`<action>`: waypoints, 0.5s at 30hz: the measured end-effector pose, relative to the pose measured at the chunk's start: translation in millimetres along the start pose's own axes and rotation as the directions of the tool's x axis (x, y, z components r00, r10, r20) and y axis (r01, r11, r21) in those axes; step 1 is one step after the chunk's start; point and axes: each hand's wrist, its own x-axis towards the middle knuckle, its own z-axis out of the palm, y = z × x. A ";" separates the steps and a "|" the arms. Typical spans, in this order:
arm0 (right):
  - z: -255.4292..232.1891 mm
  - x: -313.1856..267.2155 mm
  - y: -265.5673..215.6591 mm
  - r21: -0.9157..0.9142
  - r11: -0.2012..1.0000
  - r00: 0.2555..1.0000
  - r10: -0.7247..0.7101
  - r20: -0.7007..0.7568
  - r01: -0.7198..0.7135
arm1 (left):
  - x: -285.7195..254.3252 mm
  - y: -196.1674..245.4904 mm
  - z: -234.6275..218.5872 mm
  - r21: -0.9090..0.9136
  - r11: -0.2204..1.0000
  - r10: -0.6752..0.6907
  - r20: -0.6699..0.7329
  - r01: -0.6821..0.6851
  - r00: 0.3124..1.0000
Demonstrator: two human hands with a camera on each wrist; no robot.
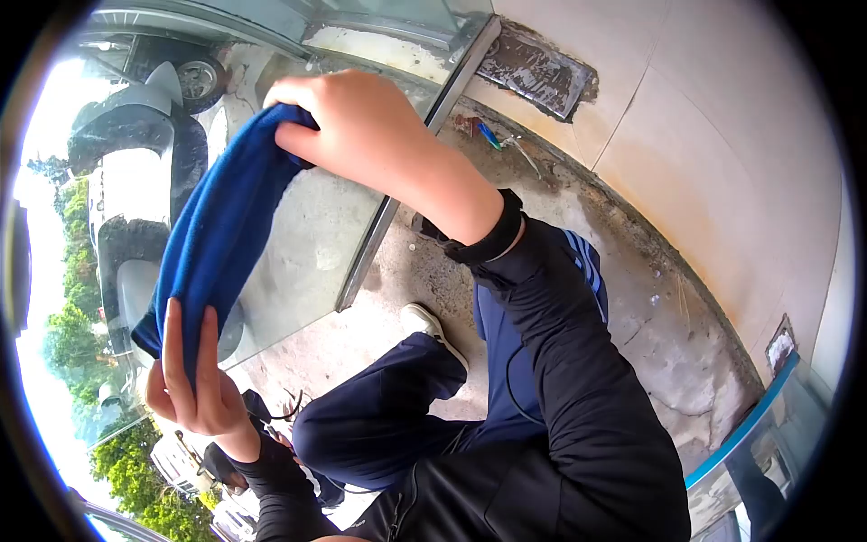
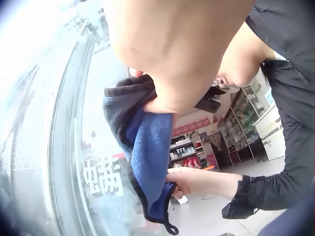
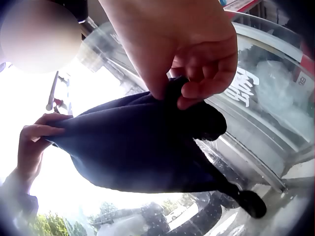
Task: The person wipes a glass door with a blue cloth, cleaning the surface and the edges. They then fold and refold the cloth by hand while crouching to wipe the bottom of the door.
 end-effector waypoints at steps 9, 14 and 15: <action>51.5 -0.1 44.2 0.013 0.979 0.936 -0.193 -0.293 0.206 | -14.1 9.4 102.3 -0.032 0.945 -0.323 -0.222 0.324 0.920; 62.1 -19.2 85.4 -0.119 0.989 0.896 -0.132 -0.425 0.089 | -3.5 41.4 117.9 -0.099 0.963 -0.259 -0.057 0.252 0.964; 62.8 -24.2 99.2 -0.120 0.992 0.874 -0.101 -0.476 0.050 | -1.6 45.1 121.2 -0.130 0.965 -0.232 -0.008 0.229 0.973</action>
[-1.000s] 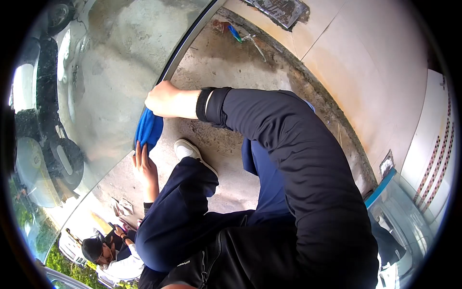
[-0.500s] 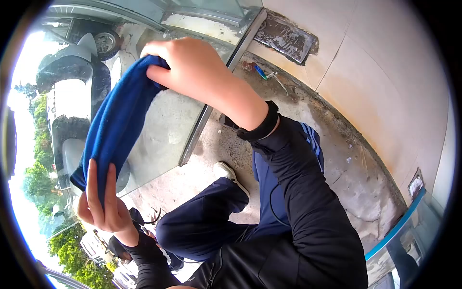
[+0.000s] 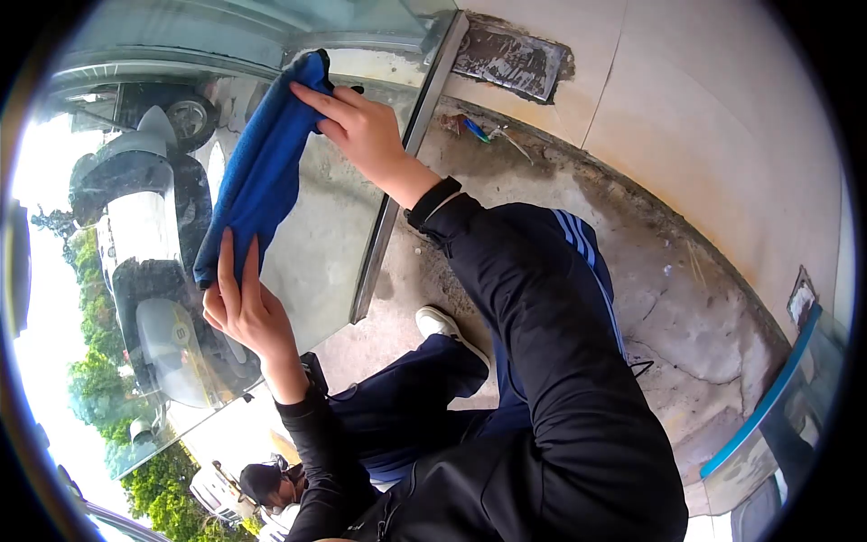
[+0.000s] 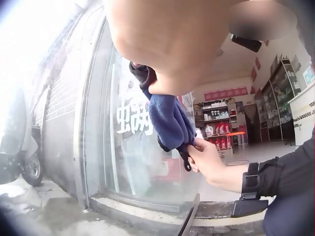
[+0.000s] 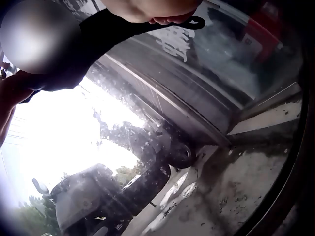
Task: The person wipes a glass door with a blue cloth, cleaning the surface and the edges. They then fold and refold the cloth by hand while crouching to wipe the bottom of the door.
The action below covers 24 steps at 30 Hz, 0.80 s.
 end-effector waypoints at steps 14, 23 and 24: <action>-23.3 7.1 34.8 -0.339 0.940 0.997 0.005 -0.078 -0.031 | 14.9 29.9 19.1 -0.052 0.999 0.013 0.124 -0.006 0.992; -7.3 67.2 -19.5 0.051 0.990 0.990 -0.127 -0.056 0.130 | 15.6 -5.7 0.6 0.003 0.994 -0.107 -0.292 0.113 0.950; -4.7 59.2 -11.9 0.105 0.994 1.000 -0.020 -0.005 0.020 | 16.8 -0.2 -0.2 0.012 0.994 -0.106 -0.220 0.112 0.970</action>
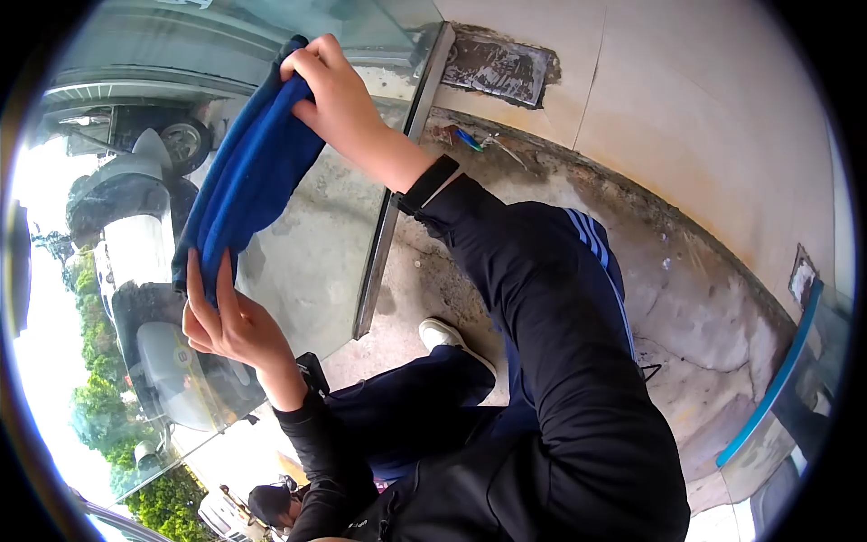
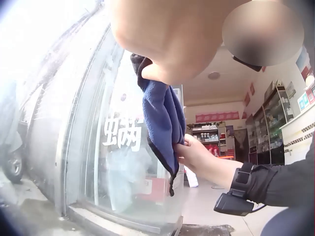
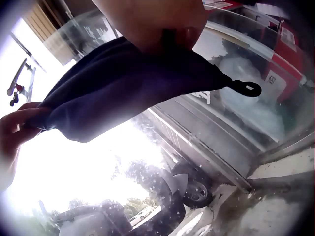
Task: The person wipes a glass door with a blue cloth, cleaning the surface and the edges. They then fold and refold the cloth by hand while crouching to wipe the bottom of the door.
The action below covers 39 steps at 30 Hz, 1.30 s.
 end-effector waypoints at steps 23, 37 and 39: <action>-12.5 -40.1 -46.4 -0.097 0.990 0.978 -0.083 0.193 0.103 | -17.5 14.7 -24.8 -0.013 0.992 -0.120 0.105 0.122 0.987; -11.5 -61.1 15.3 -0.399 0.914 0.980 0.144 0.139 -0.078 | -20.2 30.6 7.7 -0.154 0.987 0.100 0.400 -0.041 0.911; -13.0 -75.2 40.0 -0.461 0.855 0.925 0.344 0.164 -0.236 | -22.8 37.7 17.1 -0.169 0.979 0.180 0.467 -0.113 0.866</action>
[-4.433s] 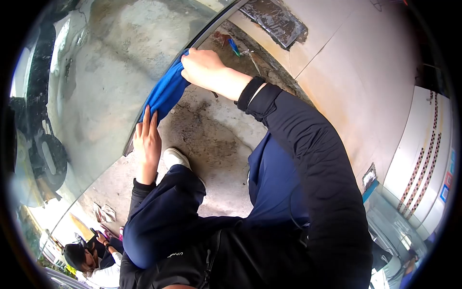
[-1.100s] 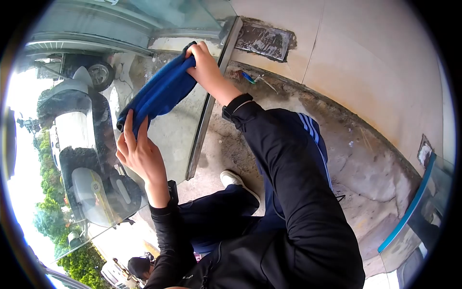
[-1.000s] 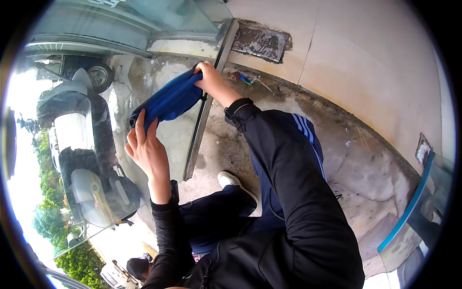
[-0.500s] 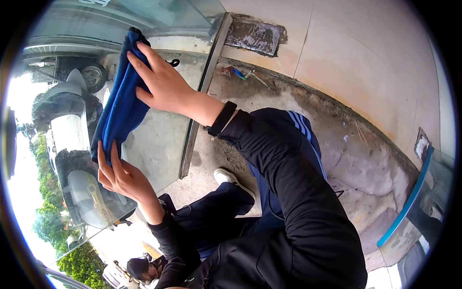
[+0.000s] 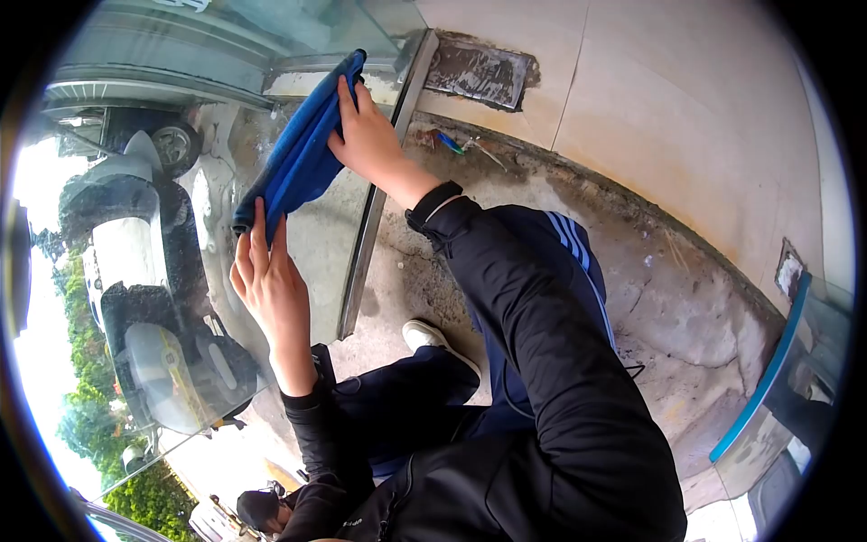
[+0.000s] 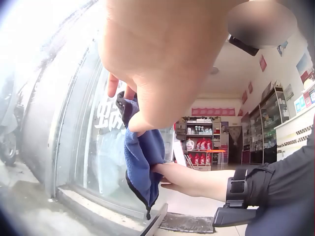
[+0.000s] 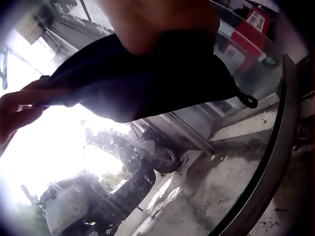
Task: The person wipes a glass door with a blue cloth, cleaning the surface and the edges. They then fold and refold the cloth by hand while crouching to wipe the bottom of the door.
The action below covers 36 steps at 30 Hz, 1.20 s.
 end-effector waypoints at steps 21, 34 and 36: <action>-10.7 -10.0 -46.4 -0.092 0.988 0.993 -0.121 0.007 0.121 | 24.4 7.0 5.1 0.012 0.990 -0.126 -0.355 0.140 0.926; -74.2 -25.2 -92.0 0.114 0.938 0.764 -0.334 0.551 0.328 | 36.7 13.3 6.7 -0.094 0.977 -0.214 -0.399 0.192 0.892; -82.2 -22.9 -100.5 0.210 0.915 0.755 -0.403 0.518 0.345 | 33.2 6.5 1.0 -0.115 0.979 -0.202 -0.454 0.168 0.868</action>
